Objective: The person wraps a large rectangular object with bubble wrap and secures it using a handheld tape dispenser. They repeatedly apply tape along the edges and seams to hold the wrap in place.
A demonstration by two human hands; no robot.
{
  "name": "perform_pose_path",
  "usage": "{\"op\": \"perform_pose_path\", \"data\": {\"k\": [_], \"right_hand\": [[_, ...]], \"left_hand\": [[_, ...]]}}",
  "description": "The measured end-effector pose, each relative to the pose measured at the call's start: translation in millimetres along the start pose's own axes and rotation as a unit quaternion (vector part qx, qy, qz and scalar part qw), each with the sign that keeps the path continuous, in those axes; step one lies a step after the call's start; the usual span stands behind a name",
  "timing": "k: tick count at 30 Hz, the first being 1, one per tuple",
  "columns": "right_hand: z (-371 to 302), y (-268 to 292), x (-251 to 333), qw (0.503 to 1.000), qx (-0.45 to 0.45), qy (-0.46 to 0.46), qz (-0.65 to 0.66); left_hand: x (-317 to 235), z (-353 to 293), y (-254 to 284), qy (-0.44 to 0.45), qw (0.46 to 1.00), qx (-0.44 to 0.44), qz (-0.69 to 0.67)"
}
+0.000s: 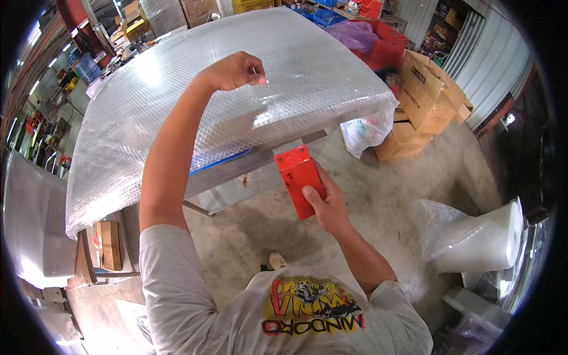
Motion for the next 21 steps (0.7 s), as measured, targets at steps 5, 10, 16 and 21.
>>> {"op": "perform_pose_path", "data": {"k": [5, 10, 16, 21], "right_hand": [[16, 0, -5, 1.0, 0.016, 0.003, 0.007], [20, 1, -29, 1.0, 0.01, 0.026, 0.0], [24, 4, -42, 0.998, 0.013, 0.058, -0.004], [29, -2, -41, 0.994, 0.007, 0.079, 0.071]], "left_hand": [[23, 13, -27, 0.037, 0.994, 0.061, 0.083], [10, -36, -27, 0.024, 0.939, -0.253, 0.231], [-47, -176, -94, 0.343, 0.862, -0.219, -0.302], [-31, -170, -179, 0.295, 0.564, -0.395, -0.662]]}}
Point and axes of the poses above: each hand's wrist, its own z-axis towards the middle knuckle, its own y-axis out of the back of the hand, x = y × z, the point moved 4 cm from there along z, towards the middle knuckle, and after that the axes turned 10 degrees about -x, right-handed, at the moved point
